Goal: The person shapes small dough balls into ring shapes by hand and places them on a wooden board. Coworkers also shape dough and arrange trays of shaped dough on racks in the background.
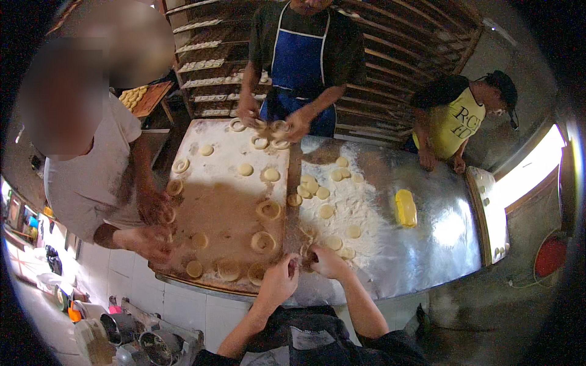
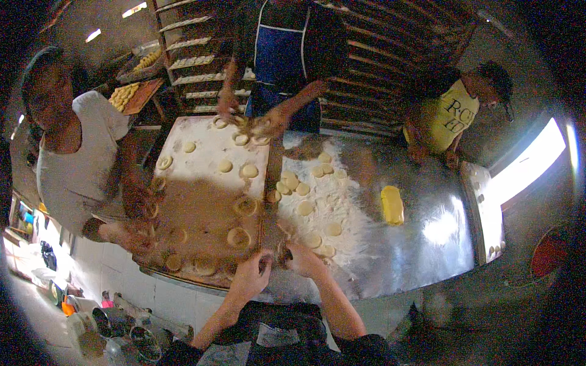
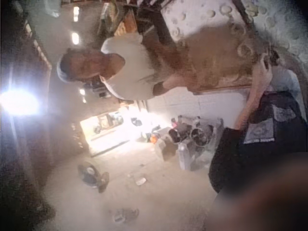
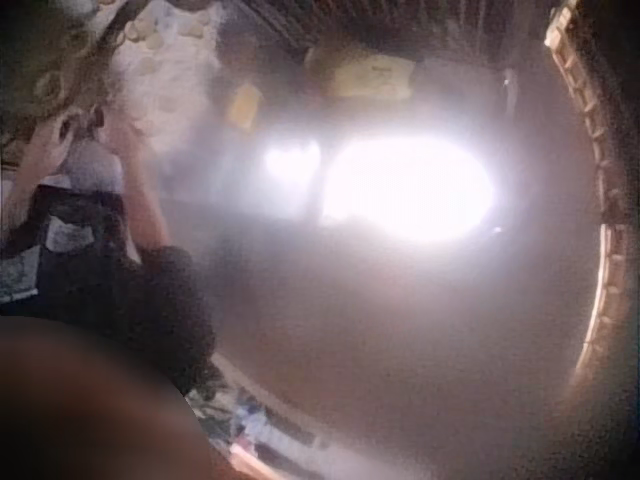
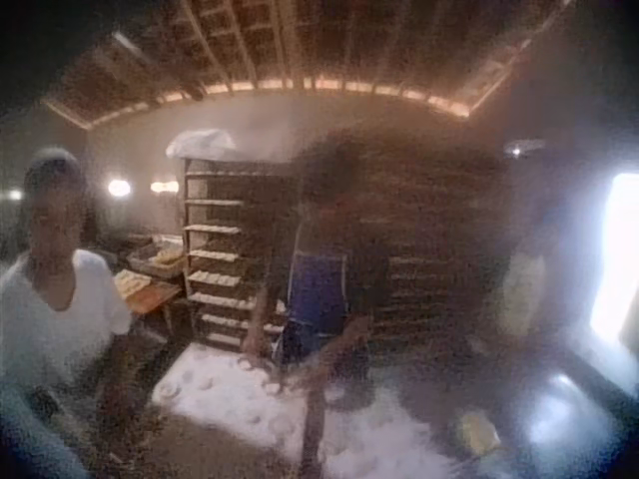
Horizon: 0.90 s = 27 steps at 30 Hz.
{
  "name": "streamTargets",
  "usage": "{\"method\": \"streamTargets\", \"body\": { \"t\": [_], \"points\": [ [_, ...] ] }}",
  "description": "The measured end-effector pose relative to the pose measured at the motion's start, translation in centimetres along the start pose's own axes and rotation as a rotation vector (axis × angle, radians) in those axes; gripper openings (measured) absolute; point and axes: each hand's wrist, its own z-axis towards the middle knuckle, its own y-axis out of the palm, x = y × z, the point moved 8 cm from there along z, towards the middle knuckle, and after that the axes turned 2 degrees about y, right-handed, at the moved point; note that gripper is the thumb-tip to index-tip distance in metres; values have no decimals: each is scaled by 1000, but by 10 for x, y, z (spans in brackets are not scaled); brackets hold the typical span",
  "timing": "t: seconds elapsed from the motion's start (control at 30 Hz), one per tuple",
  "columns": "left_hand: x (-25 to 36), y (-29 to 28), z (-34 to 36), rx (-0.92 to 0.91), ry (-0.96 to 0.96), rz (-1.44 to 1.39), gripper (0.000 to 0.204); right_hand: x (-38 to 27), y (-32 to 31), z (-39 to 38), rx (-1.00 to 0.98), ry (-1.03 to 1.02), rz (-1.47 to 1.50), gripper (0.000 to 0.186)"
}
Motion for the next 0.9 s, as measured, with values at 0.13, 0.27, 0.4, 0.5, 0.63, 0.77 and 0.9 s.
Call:
{"method": "streamTargets", "body": {
  "t": [0.13, 0.27, 0.4, 0.5, 0.63, 0.77, 0.9],
  "points": [
    [7, 33, -2, -71, -182, -64, 27, 18, -33, -37, 66, 29, 617, 39],
    [37, 54, 1, -54, -167, -145, 31, 36, -54, -63, -3, 31, 884, 61],
    [55, 71, -3, -44, -197, -230, 21, 32, -75, -74, 80, -14, 710, 63],
    [63, 90, -3, -12, -131, -112, 20, 28, -96, -77, 391, 16, 344, 63],
    [73, 103, 3, 244, 34, 139, 32, 32, -91, -72, 316, -154, 623, 62],
    [68, 111, -3, 356, 52, -209, 41, 50, -65, -71, -130, -226, 1416, 50],
    [61, 116, -17, 335, 29, -978, 39, 44, -49, -74, -368, -138, 1983, 46]
  ]
}}
